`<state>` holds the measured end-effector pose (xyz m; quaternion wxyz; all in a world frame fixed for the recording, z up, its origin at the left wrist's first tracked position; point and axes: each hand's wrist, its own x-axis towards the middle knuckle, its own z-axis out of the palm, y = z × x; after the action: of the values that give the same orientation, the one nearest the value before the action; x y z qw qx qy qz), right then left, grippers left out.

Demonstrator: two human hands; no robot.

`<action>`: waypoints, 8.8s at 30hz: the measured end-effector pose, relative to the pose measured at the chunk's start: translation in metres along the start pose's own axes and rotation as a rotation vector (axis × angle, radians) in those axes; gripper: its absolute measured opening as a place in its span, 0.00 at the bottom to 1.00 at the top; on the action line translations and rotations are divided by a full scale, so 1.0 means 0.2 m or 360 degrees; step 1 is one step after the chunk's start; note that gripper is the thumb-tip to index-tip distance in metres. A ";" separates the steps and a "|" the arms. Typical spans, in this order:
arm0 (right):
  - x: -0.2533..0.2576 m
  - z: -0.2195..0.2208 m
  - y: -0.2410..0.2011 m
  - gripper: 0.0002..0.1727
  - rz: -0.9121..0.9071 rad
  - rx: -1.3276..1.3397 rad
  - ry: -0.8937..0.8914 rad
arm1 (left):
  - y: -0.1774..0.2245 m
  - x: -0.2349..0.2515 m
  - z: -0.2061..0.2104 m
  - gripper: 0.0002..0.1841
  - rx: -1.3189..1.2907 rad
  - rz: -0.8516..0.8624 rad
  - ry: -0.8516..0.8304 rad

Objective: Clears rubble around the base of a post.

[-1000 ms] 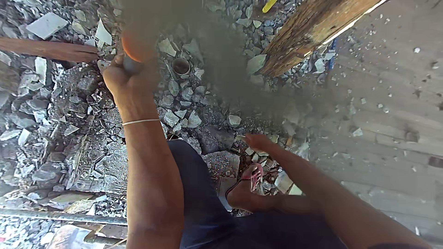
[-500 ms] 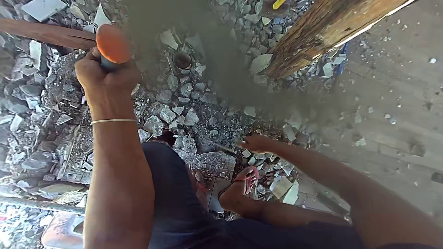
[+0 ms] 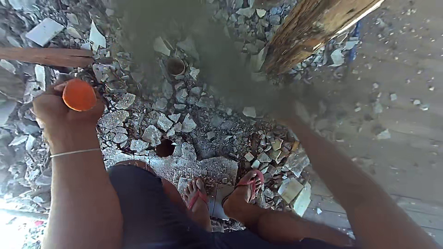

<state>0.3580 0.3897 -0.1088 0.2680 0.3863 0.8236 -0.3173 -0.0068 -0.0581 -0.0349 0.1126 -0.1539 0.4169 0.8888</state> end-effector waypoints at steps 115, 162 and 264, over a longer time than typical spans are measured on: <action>0.06 -0.10 -0.08 0.31 -0.0270 -0.0783 -0.0119 | -0.24 -0.24 0.24 0.28 -0.0036 -0.0445 -0.0136; -0.05 -0.29 0.19 0.38 -0.0074 -0.0765 -0.0049 | -0.17 -0.24 0.18 0.25 -0.0140 -0.0489 -0.0204; 0.39 0.48 -0.60 0.33 -0.0429 -0.0747 -0.0058 | -0.32 -0.41 0.62 0.19 -0.0682 -0.0509 -0.0181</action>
<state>0.2369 0.2955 -0.1873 0.3203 0.1947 0.9136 -0.1574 0.0673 0.0730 0.0242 0.2396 -0.1878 0.1828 0.9348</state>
